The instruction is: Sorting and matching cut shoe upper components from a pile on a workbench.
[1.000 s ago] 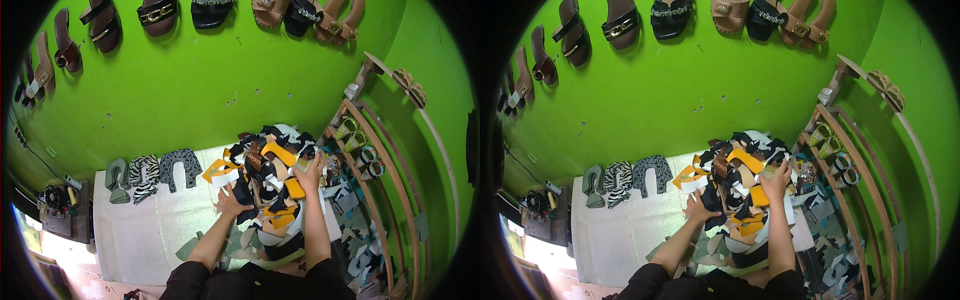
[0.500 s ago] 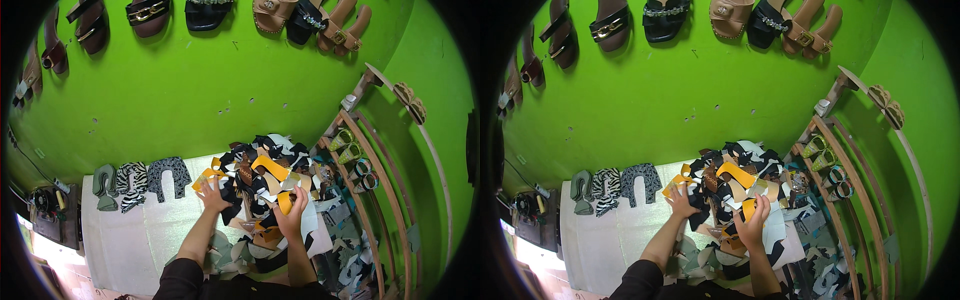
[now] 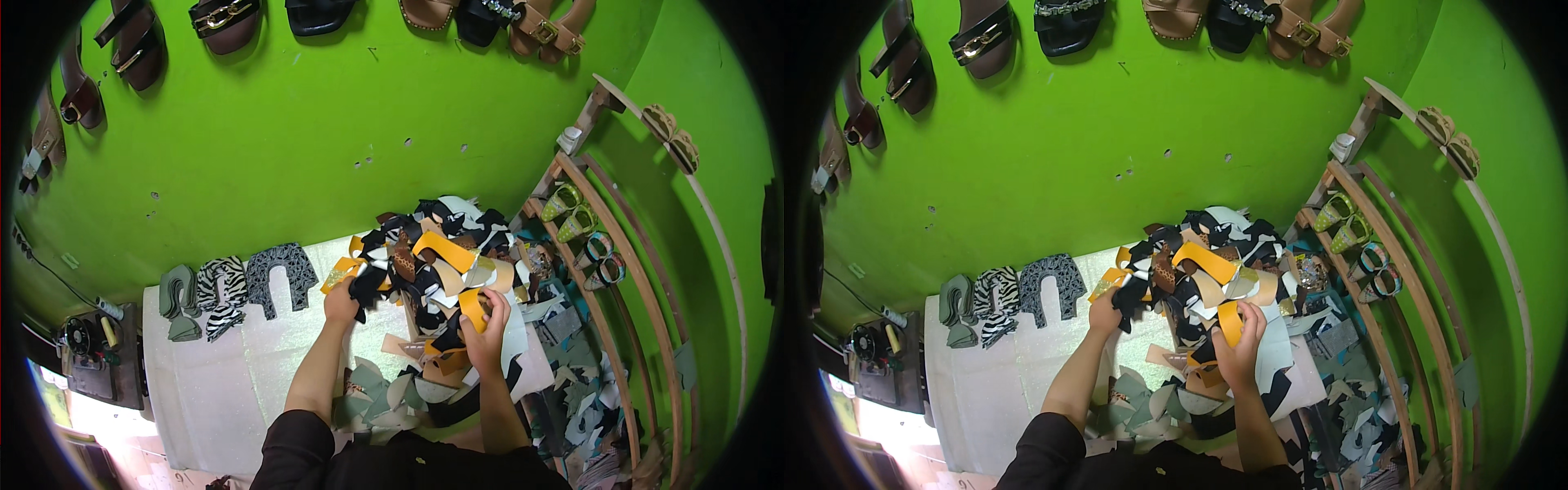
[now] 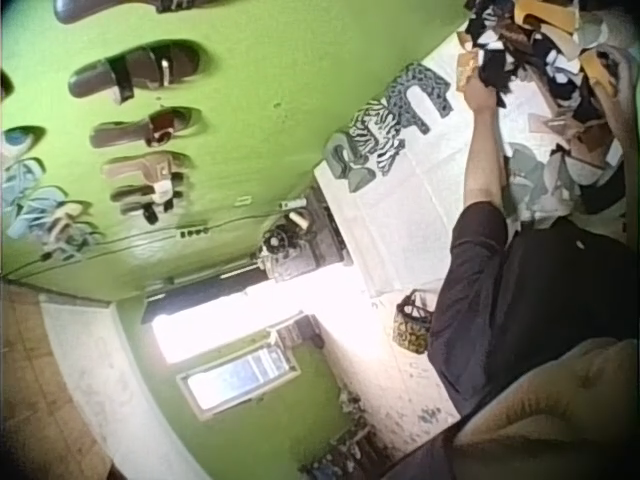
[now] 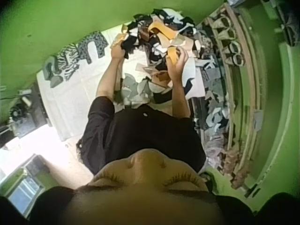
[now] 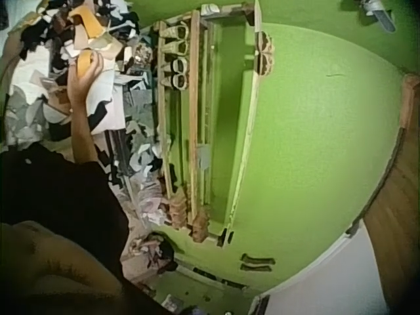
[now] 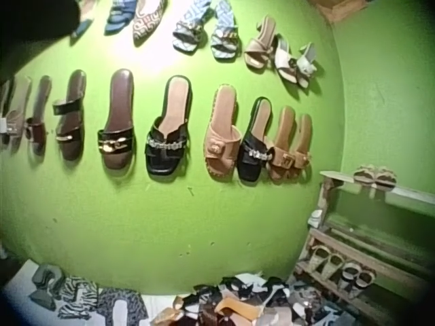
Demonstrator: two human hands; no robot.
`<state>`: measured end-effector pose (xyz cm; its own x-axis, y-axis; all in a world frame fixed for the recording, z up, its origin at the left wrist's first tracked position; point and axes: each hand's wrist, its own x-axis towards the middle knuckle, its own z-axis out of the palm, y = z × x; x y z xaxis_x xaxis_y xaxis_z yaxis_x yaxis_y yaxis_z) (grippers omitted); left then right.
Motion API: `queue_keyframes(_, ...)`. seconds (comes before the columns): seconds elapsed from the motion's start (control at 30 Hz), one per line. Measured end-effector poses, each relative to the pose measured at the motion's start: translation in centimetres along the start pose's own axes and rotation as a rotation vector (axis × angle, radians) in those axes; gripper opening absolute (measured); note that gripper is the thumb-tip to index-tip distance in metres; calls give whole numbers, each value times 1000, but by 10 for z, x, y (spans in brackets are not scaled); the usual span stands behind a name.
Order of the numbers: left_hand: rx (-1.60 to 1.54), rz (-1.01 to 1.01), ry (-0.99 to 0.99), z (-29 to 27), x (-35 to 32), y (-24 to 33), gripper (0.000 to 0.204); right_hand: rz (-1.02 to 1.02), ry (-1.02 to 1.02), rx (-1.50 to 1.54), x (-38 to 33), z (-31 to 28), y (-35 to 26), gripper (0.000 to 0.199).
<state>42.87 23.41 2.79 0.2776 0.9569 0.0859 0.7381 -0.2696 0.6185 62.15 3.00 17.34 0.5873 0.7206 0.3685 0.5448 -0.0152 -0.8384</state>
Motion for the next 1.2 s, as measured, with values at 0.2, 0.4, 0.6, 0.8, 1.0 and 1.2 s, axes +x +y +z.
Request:
queue_keyframes(0.2, -477, 263, 292, -50, -8, 32, 44, 102, -18, 50, -7, -3, 4, 51)
queue_keyframes(0.4, -824, 542, 376, -66, 14, 126, 48, 98, 15, 132, -7, -6, 5, 49)
queue_keyframes(0.6, -280, 464, -59, -22, 0, 177, 80, 83, 129, 85, -5, -29, 5, 50)
queue_keyframes(0.8, -189, 596, 128, -39, -40, 176, 101, 96, 305, 34, -49, -51, 34, 39)
queue_keyframes(1.0, -224, 465, 83, -16, -135, 106, 82, 15, 141, -94, -130, -42, 74, 13)
queue_keyframes(1.2, 20, 268, -368, 1, -217, 49, 87, 44, -191, -298, -172, -35, 97, 39)
